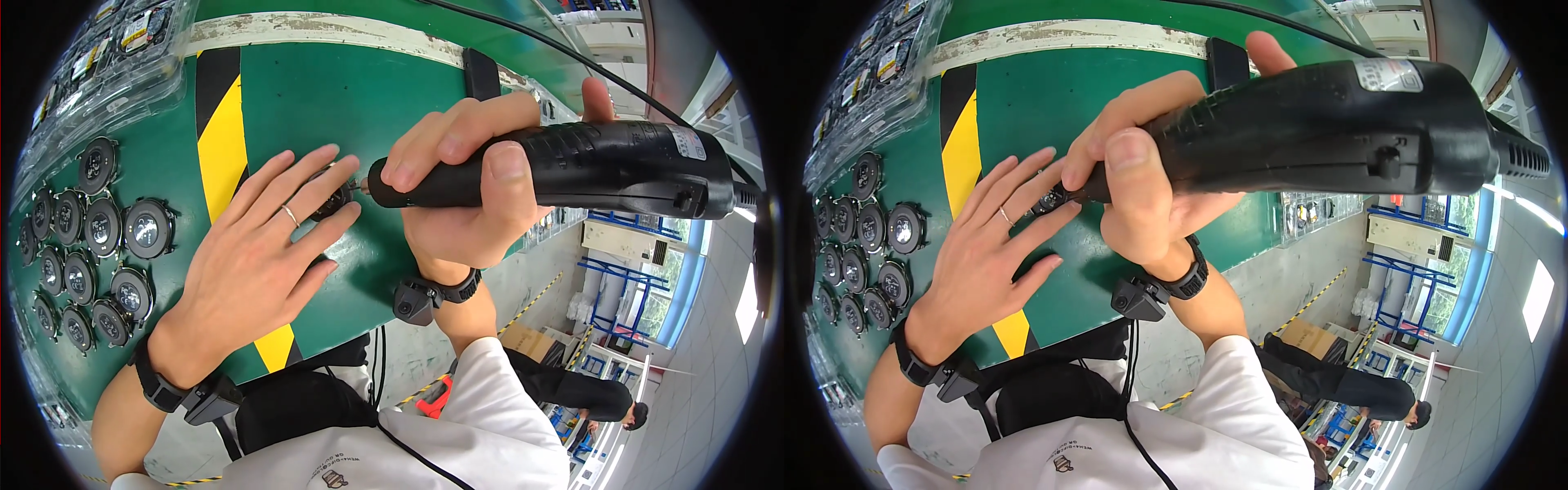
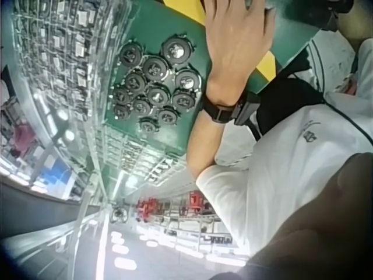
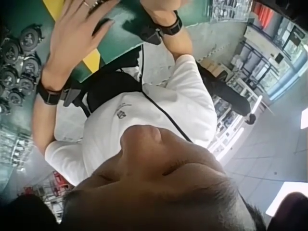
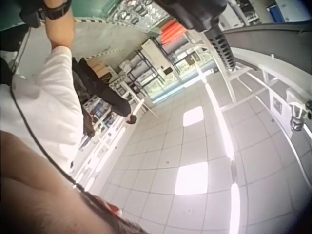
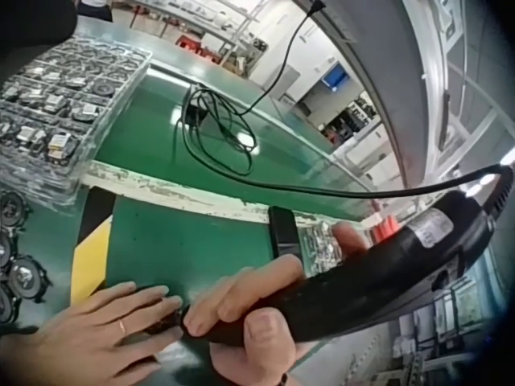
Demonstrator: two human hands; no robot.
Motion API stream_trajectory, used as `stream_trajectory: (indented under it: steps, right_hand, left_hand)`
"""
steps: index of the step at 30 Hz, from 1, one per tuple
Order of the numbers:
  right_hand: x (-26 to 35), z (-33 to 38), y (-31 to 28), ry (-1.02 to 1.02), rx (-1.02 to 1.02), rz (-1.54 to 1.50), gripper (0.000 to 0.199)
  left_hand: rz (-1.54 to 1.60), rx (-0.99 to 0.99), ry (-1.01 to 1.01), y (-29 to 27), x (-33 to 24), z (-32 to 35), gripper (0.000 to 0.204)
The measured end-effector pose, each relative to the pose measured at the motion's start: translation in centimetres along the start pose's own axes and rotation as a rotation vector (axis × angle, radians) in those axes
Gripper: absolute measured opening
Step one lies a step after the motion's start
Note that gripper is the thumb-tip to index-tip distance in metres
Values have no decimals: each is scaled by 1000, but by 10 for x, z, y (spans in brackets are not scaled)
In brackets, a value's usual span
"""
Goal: Assembling electronic components using an electric screwdriver at a manual assembly station.
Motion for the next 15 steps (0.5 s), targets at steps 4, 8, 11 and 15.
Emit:
stream_trajectory:
  steps: [4, 8, 11, 15]
  right_hand:
    - [1, -1, -4, -8, 14, 15, 73]
    - [-1, 1, -2, 14, 38, 9, 74]
    - [0, 1, -8, 16, 83, -4, 76]
    - [0, 4, -3, 35, 112, 2, 82]
  left_hand:
    - [106, -1, -59, 5, 5, 2, 43]
    - [-24, -44, -13, 11, 15, 9, 40]
    - [25, -91, -109, 4, 10, 7, 43]
    - [6, -127, -119, 1, 8, 6, 43]
Point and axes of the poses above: each hand's wrist, its own z-axis away from the middle knuckle, its own y-axis out of the palm, x = y × z, the point moved 2 cm from there along -z, towards the middle knuckle, and after that the axes turned 2 degrees about -y, right-handed, at the moved point
